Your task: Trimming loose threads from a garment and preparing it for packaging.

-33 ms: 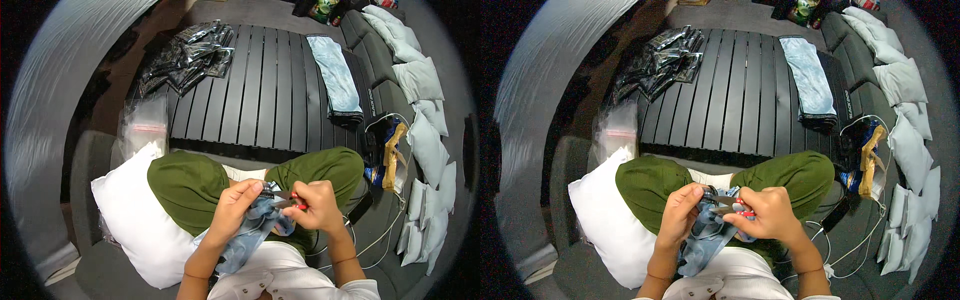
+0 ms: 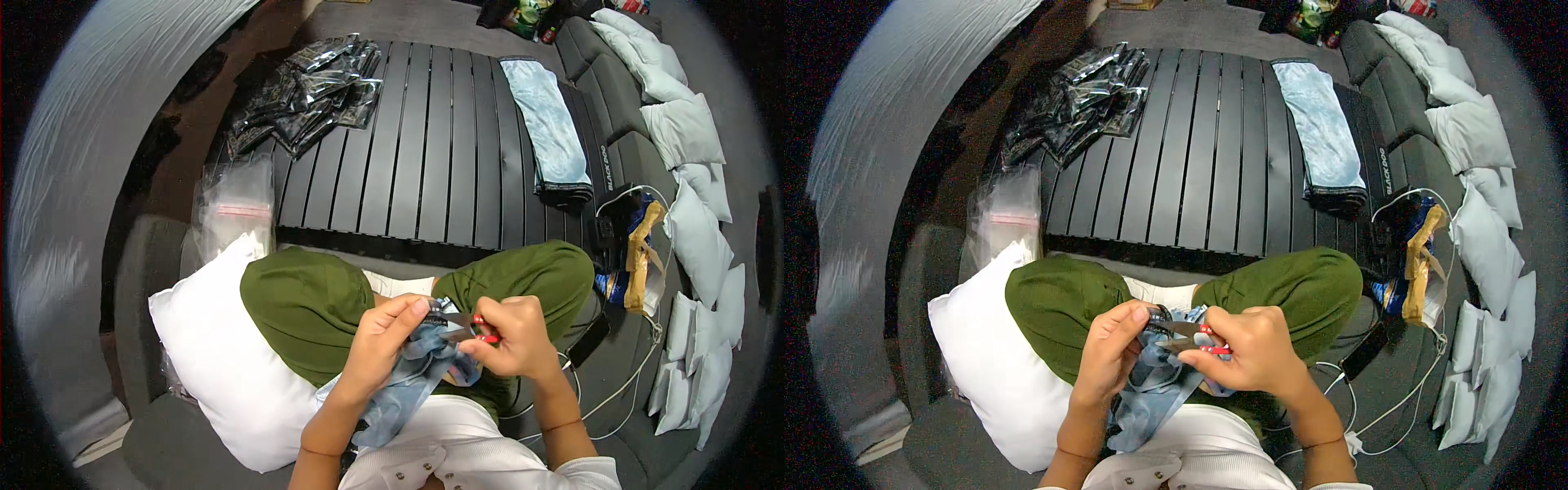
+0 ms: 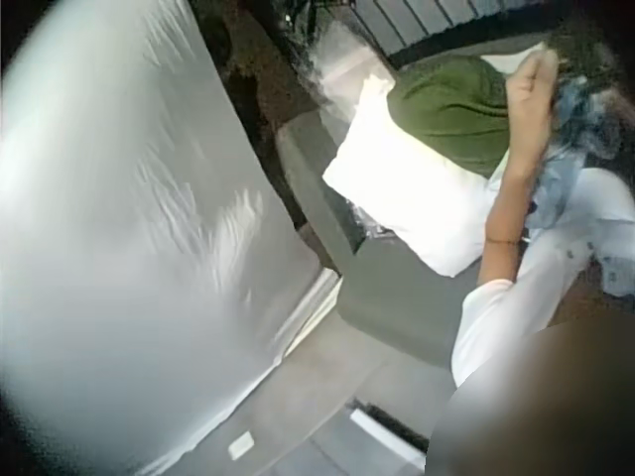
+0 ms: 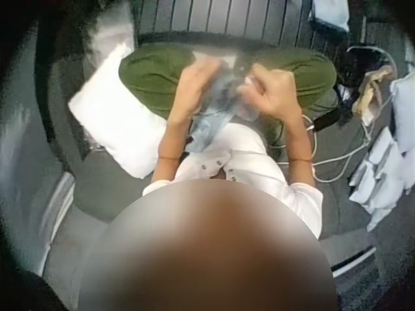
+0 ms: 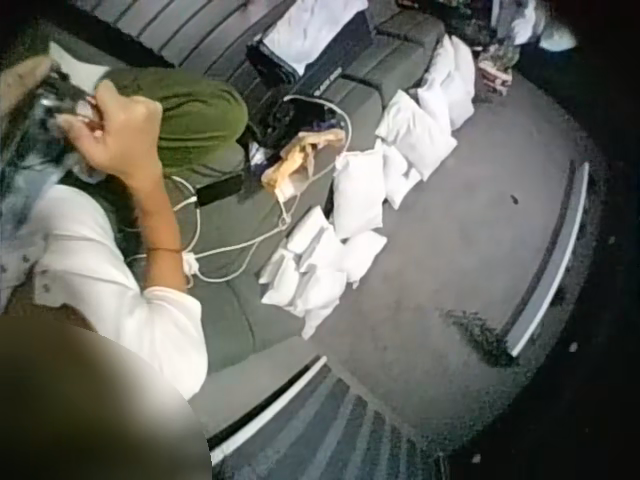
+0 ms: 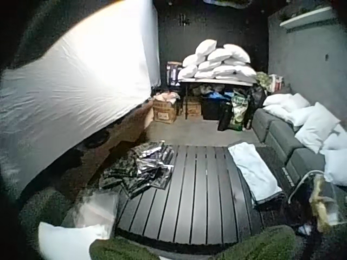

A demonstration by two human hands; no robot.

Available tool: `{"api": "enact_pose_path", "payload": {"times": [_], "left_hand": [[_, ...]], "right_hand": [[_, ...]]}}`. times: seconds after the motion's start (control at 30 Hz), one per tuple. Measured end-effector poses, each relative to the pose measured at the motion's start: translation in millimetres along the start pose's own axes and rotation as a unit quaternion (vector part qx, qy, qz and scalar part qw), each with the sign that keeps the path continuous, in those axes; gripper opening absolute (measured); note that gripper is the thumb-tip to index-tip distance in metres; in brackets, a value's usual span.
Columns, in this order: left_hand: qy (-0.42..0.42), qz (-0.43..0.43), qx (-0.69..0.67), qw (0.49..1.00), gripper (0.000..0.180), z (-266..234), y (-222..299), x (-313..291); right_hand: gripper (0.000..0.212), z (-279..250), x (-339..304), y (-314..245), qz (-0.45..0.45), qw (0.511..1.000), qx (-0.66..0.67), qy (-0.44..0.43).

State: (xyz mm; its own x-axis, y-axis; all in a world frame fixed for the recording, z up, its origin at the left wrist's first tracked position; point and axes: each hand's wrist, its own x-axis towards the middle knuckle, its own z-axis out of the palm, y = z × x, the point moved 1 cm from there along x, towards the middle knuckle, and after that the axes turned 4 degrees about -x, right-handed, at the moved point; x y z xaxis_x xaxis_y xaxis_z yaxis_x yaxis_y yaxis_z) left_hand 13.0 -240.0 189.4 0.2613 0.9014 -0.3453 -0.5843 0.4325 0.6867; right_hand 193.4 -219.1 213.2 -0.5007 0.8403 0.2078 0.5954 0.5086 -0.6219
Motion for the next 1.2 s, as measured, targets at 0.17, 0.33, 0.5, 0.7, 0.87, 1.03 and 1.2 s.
{"api": "enact_pose_path", "payload": {"times": [0.17, 0.33, 0.5, 0.7, 0.87, 1.03, 1.2], "left_hand": [[0.014, -0.038, 0.036, 0.999, 0.024, 6.0, 7.0, -1.8], [0.021, -0.024, 0.006, 0.999, 0.025, 6.6, 1.8, -0.2], [0.031, -0.024, -0.003, 0.999, 0.025, 5.0, 1.1, -1.0], [-0.005, -0.035, -0.005, 0.999, 0.026, 1.0, 3.3, -2.5], [0.006, -0.044, 0.016, 0.999, 0.026, 2.5, 6.8, -4.7], [0.011, -0.017, 0.016, 1.0, 0.026, 0.1, 2.4, -3.8], [0.015, -0.003, 0.045, 0.999, 0.024, -2.5, -1.8, -2.0]], "right_hand": [[0.047, 3.8, 0.9, -0.8, 0.015, 1.0, 0.008, 0.007], [0.047, 3.3, 0.8, 0.8, 0.015, 1.0, 0.004, 0.017], [0.041, -0.4, 2.2, 0.0, 0.003, 1.0, -0.02, 0.013], [0.039, -1.3, 4.3, -1.8, -0.011, 0.999, -0.034, 0.018], [0.039, -4.2, 5.3, -4.9, -0.02, 0.998, -0.058, 0.004], [0.039, -5.7, 6.2, -9.1, -0.02, 0.996, -0.089, 0.005], [0.038, -9.5, 7.3, -11.9, -0.025, 0.994, -0.108, 0.005]]}}
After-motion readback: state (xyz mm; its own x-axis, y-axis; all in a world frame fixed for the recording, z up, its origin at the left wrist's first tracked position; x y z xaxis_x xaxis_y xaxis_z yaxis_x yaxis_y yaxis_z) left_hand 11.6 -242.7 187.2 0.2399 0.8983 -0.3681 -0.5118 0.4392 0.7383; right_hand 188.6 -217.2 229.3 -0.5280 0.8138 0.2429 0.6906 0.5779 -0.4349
